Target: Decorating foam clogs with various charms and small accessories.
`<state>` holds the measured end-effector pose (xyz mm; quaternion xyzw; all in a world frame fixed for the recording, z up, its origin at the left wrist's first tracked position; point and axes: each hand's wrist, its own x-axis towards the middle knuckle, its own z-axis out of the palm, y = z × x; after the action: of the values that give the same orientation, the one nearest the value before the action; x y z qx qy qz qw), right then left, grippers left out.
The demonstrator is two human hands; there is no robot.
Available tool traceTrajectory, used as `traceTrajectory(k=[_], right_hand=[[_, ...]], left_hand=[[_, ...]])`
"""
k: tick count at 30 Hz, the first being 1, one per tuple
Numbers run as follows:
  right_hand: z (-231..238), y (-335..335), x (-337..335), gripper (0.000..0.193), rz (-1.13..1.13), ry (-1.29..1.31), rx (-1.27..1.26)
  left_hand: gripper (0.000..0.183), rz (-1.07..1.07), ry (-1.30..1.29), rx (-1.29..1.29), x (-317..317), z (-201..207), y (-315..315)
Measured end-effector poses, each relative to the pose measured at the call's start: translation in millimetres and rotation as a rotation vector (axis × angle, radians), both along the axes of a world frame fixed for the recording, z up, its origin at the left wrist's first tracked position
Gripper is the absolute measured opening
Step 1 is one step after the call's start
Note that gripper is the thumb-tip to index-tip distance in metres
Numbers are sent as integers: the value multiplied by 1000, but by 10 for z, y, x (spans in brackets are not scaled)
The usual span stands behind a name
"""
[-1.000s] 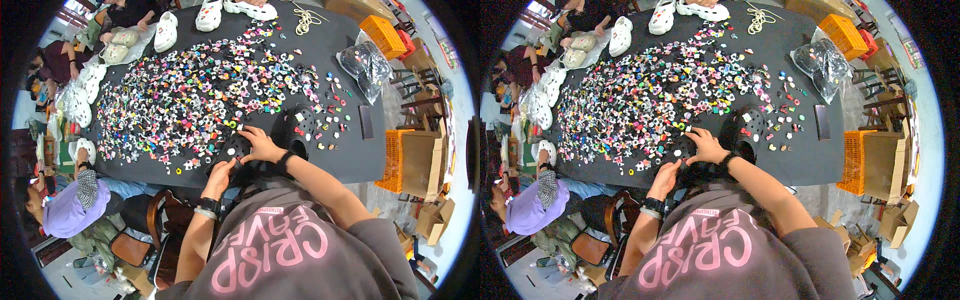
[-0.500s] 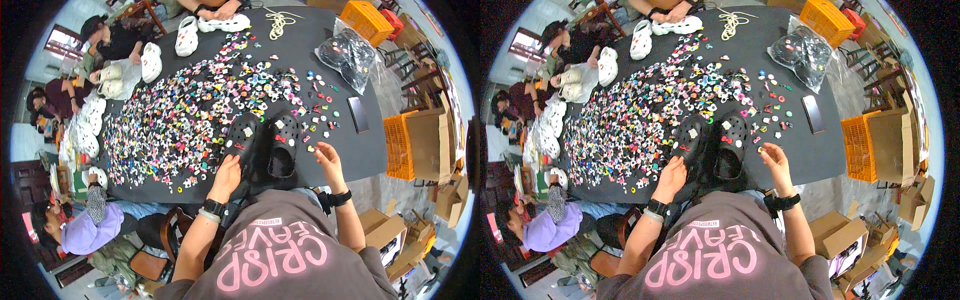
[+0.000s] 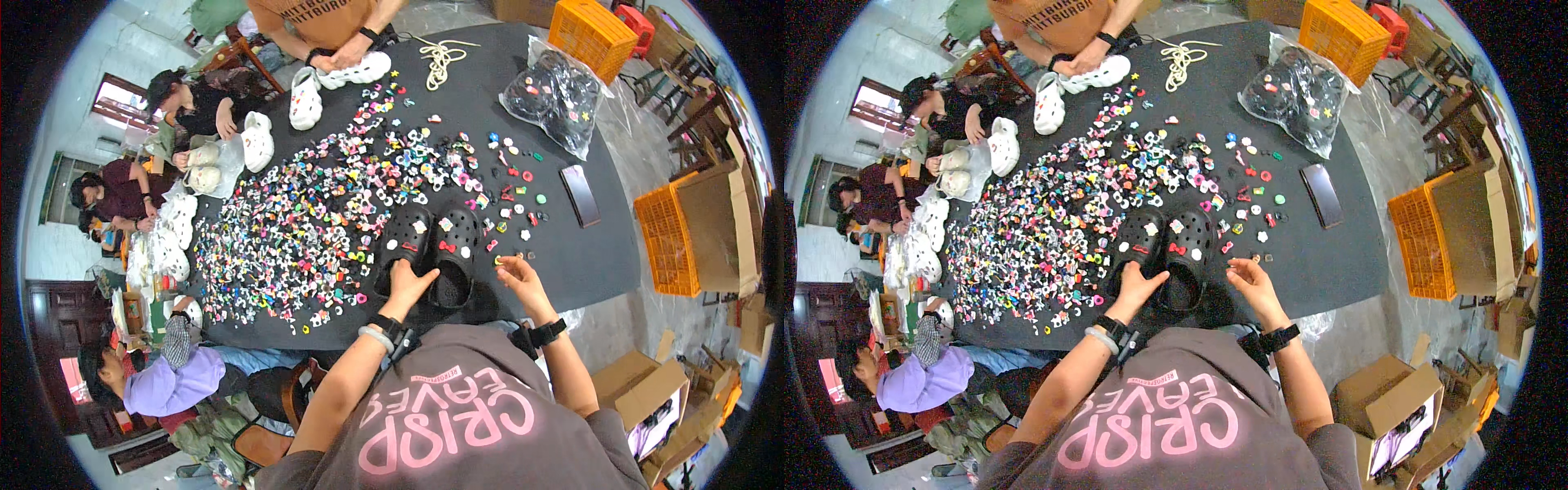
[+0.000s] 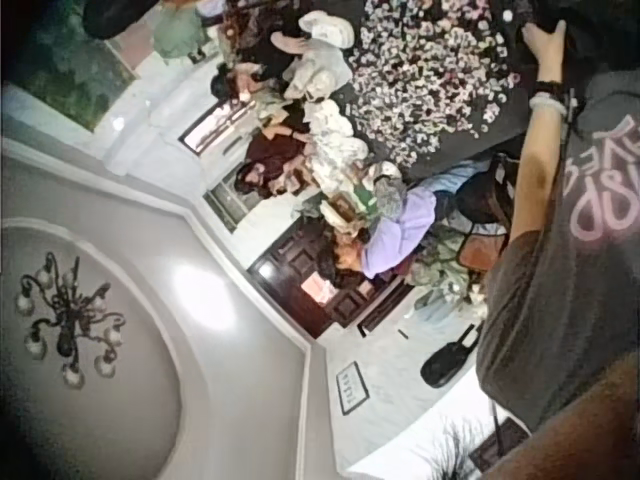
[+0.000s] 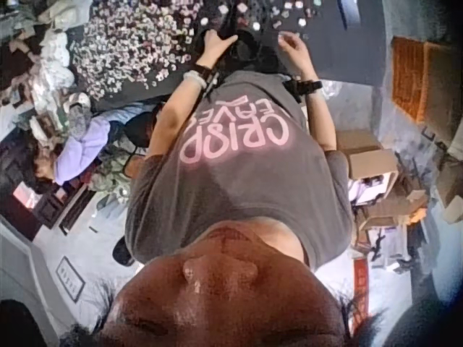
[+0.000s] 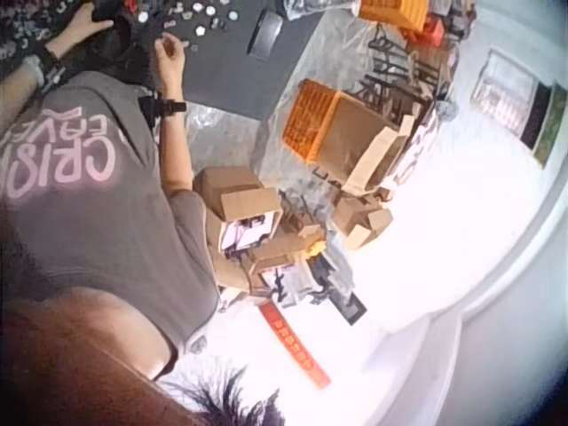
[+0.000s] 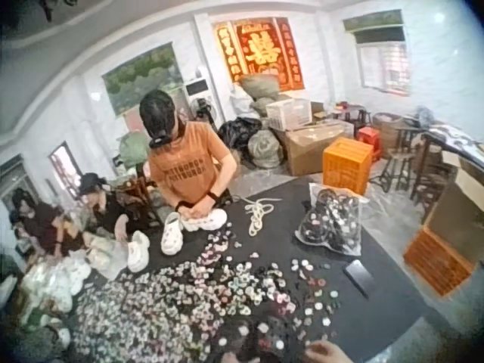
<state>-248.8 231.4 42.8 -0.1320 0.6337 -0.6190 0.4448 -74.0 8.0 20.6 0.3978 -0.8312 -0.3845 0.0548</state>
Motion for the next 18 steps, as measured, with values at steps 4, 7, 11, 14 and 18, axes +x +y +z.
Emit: traceTrajectory(k=[4,7,11,14,18], right_hand=[[-166,-30,-78,36,147,-32,30],[-279,-107,-52,43,368,-69,150],[-349,-206,-22,41,518,-37,130],[-367,-194,-65,34,530,-61,57],[-336,-136,-146,32,508,-53,114]], left_hand=[[58,5,28,-101,-226,27,215],[54,41,60,-78,-287,47,239],[39,85,-137,-114,-216,115,272],[27,182,-9,-117,-160,195,229],[25,251,100,-210,60,396,-2]])
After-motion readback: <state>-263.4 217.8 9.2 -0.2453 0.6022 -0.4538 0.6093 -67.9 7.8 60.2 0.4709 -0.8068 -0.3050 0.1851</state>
